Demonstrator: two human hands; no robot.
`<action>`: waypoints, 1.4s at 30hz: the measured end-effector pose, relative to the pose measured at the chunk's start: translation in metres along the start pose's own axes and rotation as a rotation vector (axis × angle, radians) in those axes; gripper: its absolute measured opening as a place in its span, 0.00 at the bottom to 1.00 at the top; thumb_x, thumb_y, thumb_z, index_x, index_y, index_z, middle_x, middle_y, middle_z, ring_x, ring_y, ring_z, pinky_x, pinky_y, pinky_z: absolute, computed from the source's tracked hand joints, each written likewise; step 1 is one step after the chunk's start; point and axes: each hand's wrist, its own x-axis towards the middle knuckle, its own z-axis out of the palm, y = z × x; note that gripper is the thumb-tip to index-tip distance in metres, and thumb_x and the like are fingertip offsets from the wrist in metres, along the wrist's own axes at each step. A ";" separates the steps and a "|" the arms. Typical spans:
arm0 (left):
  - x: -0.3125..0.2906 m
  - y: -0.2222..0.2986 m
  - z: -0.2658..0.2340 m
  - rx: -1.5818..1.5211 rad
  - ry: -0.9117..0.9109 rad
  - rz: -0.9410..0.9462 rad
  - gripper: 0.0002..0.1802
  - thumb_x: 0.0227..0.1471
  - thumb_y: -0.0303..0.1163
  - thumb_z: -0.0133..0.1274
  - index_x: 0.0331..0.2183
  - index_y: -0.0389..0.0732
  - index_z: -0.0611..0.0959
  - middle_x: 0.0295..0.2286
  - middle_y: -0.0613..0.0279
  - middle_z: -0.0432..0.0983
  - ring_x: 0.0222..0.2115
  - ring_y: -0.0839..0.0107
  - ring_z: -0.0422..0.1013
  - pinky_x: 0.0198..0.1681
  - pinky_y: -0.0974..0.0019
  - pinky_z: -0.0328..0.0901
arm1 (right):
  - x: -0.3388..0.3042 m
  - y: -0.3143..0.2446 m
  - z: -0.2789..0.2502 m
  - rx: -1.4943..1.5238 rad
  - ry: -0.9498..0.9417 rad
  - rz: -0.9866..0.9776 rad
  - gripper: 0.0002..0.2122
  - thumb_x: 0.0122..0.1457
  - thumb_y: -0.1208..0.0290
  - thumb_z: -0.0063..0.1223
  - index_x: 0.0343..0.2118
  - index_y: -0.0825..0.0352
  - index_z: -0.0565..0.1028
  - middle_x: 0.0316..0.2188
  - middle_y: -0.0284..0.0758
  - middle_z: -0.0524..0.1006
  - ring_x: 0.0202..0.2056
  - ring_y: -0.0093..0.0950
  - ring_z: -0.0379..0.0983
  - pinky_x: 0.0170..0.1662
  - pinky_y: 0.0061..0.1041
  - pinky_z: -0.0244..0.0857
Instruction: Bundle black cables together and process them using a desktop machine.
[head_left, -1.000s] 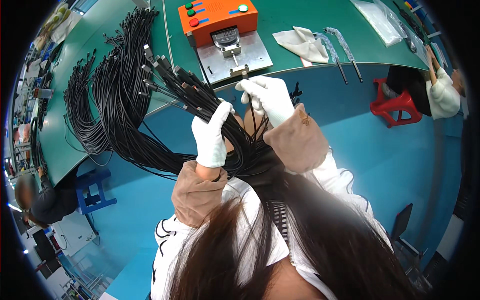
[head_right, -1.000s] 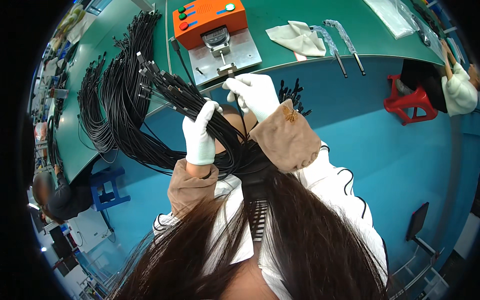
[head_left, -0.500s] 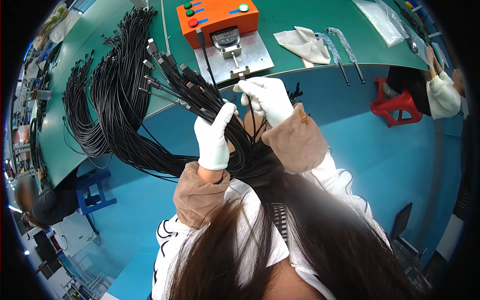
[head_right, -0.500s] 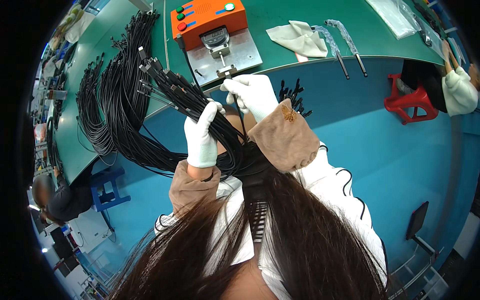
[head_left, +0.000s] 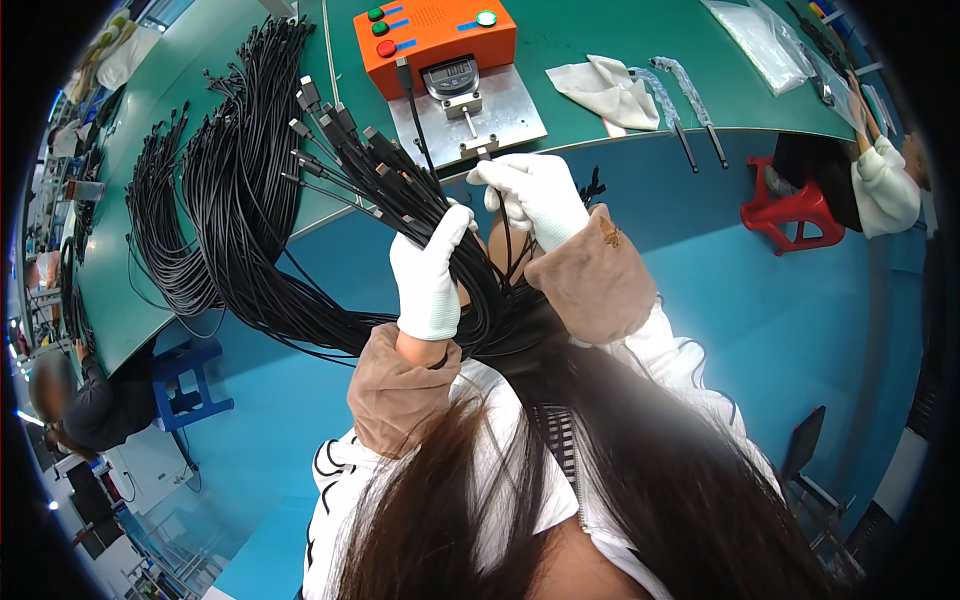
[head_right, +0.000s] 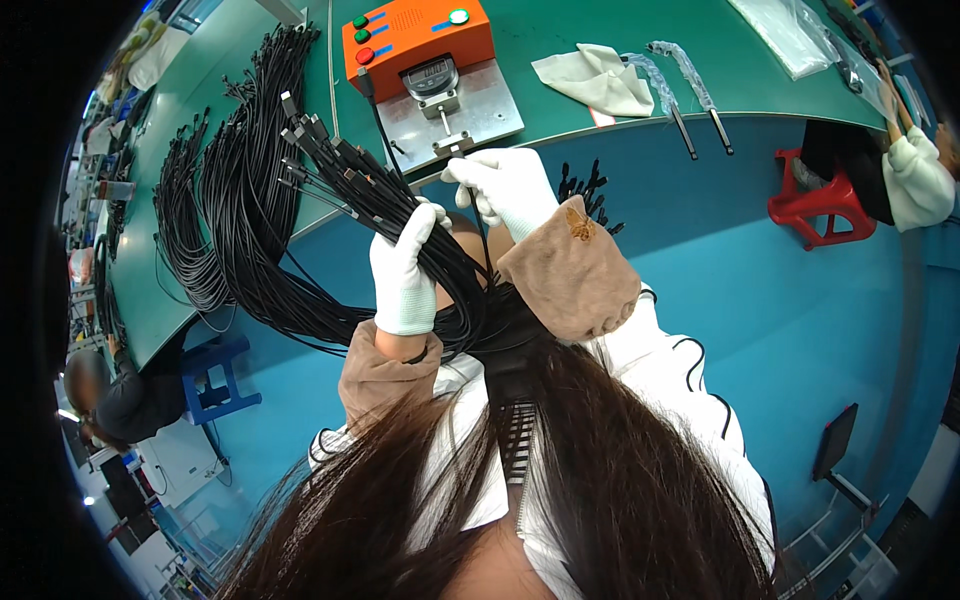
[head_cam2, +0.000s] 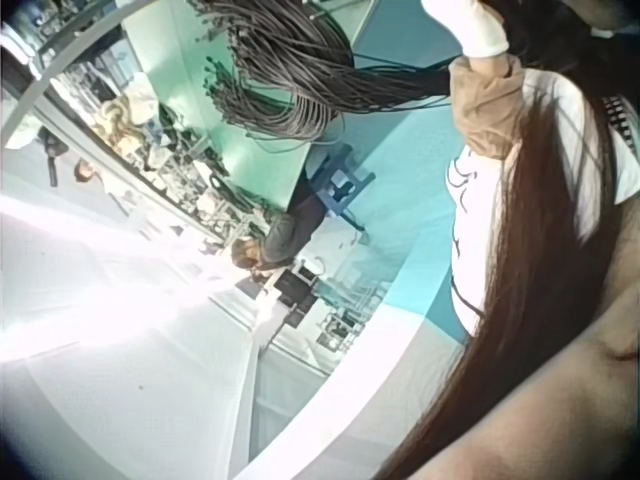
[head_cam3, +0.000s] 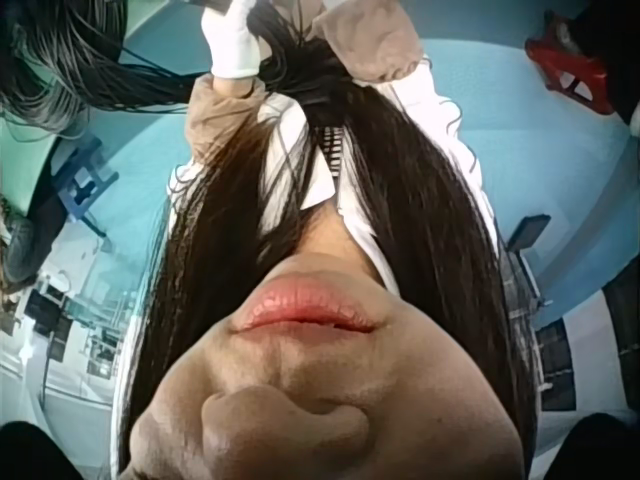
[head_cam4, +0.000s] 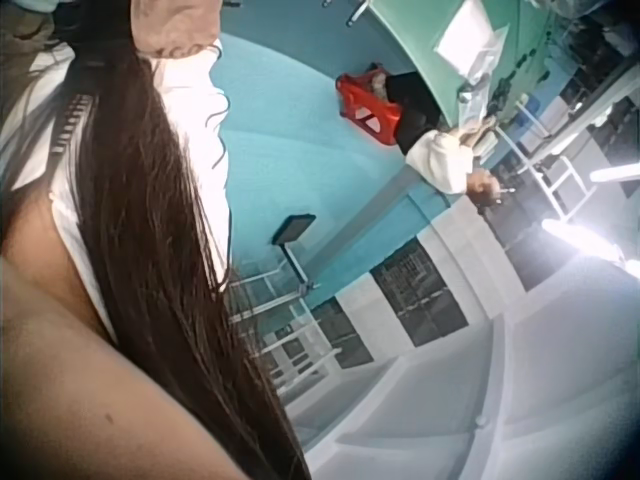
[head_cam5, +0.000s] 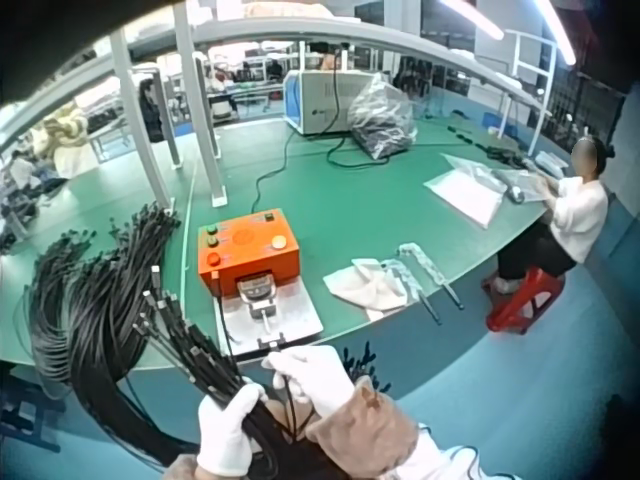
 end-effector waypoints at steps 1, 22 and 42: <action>-0.001 -0.001 -0.002 0.007 0.002 -0.002 0.09 0.53 0.30 0.56 0.34 0.34 0.78 0.28 0.63 0.75 0.30 0.76 0.71 0.35 0.75 0.66 | 0.001 0.002 0.001 0.001 -0.006 0.003 0.12 0.59 0.67 0.52 0.37 0.73 0.77 0.19 0.29 0.73 0.13 0.10 0.55 0.15 0.12 0.46; 0.001 0.002 0.003 -0.006 0.059 0.015 0.09 0.54 0.32 0.55 0.35 0.36 0.78 0.28 0.66 0.74 0.28 0.77 0.70 0.34 0.74 0.64 | 0.010 0.002 0.003 0.033 -0.048 -0.023 0.11 0.59 0.69 0.51 0.35 0.73 0.77 0.19 0.30 0.73 0.14 0.11 0.58 0.15 0.12 0.48; 0.001 0.004 0.007 -0.083 0.080 -0.001 0.10 0.53 0.35 0.57 0.30 0.38 0.79 0.24 0.68 0.73 0.24 0.80 0.68 0.28 0.76 0.62 | 0.009 0.004 -0.005 -0.116 -0.039 -0.045 0.10 0.57 0.66 0.56 0.29 0.69 0.79 0.18 0.28 0.74 0.15 0.13 0.62 0.17 0.15 0.53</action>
